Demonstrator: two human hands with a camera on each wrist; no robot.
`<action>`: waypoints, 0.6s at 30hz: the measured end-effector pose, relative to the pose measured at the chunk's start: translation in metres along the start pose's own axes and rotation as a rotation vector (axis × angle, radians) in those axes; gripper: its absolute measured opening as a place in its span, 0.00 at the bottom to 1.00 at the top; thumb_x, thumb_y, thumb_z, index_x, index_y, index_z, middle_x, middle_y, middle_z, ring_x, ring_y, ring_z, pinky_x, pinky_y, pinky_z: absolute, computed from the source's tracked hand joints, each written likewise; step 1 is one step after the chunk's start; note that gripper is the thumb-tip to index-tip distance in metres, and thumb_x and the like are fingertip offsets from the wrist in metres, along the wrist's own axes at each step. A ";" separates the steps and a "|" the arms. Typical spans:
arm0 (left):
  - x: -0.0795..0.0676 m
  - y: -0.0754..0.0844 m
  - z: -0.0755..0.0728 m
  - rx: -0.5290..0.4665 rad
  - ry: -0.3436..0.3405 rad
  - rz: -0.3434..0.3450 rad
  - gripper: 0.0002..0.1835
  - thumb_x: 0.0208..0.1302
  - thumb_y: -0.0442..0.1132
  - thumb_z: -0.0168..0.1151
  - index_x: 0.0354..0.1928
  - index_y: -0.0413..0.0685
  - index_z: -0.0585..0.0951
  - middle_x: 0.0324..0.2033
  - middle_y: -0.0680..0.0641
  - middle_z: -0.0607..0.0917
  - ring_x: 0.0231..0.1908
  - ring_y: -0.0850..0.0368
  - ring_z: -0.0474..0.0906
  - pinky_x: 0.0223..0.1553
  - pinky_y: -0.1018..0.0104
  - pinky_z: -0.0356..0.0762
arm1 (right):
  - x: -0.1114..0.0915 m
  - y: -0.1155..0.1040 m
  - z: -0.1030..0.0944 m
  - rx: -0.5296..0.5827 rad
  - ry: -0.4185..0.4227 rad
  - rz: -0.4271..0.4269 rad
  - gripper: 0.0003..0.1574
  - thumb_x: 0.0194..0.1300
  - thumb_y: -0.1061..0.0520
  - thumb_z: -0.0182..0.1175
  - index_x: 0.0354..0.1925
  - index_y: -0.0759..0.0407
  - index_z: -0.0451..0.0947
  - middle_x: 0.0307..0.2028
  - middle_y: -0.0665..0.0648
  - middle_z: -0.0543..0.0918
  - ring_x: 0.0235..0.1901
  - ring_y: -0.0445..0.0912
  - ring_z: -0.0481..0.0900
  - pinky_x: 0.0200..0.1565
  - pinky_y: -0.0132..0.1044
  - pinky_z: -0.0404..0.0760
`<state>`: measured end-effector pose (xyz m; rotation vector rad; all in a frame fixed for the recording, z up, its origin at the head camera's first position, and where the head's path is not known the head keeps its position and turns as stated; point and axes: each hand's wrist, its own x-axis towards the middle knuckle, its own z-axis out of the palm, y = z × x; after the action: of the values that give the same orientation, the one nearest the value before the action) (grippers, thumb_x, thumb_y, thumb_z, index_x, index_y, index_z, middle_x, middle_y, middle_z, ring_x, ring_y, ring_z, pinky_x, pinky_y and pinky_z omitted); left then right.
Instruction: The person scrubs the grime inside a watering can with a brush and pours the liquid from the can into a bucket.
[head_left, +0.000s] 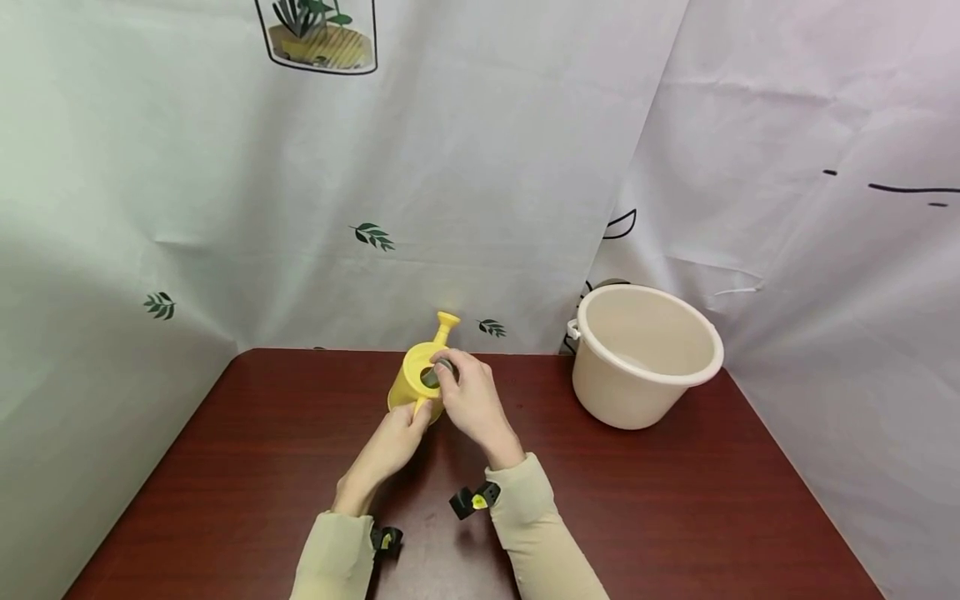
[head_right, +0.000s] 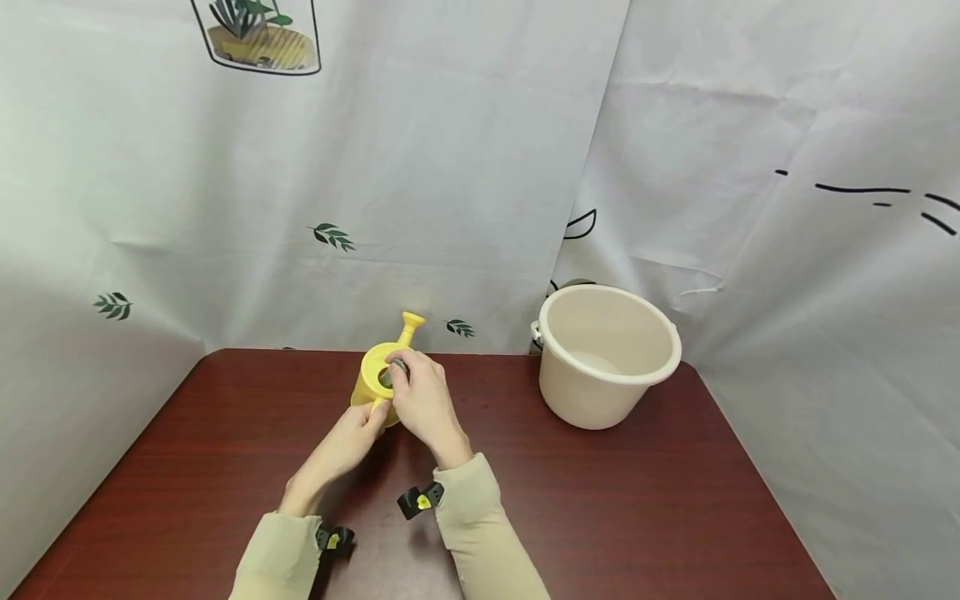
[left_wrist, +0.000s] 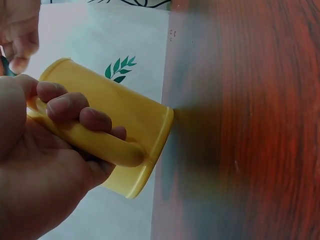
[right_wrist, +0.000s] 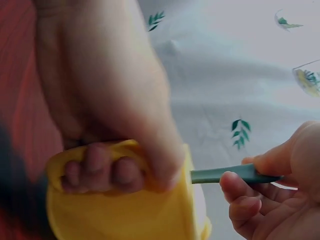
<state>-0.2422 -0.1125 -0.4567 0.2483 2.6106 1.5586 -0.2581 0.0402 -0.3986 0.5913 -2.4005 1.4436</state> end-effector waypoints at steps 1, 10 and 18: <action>0.000 0.000 0.000 0.002 0.002 0.000 0.24 0.78 0.47 0.45 0.19 0.47 0.67 0.14 0.53 0.63 0.15 0.60 0.56 0.19 0.69 0.55 | 0.000 -0.001 -0.002 0.007 0.004 0.001 0.12 0.73 0.61 0.53 0.48 0.62 0.80 0.36 0.56 0.81 0.24 0.41 0.74 0.28 0.34 0.75; 0.000 -0.002 0.001 0.009 0.006 0.014 0.25 0.78 0.48 0.45 0.19 0.46 0.68 0.14 0.53 0.63 0.15 0.60 0.56 0.19 0.68 0.57 | -0.002 -0.003 -0.014 0.034 0.027 0.011 0.13 0.74 0.61 0.51 0.50 0.62 0.79 0.26 0.60 0.80 0.18 0.42 0.74 0.22 0.35 0.74; 0.001 -0.003 0.002 -0.013 -0.009 0.028 0.26 0.78 0.51 0.44 0.19 0.48 0.67 0.14 0.54 0.62 0.14 0.61 0.54 0.18 0.69 0.55 | -0.001 0.003 0.001 -0.037 -0.015 -0.031 0.10 0.72 0.62 0.53 0.45 0.61 0.82 0.35 0.55 0.83 0.22 0.40 0.72 0.27 0.32 0.74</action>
<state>-0.2428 -0.1119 -0.4601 0.2913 2.6008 1.5783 -0.2580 0.0411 -0.4014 0.6304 -2.4130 1.3838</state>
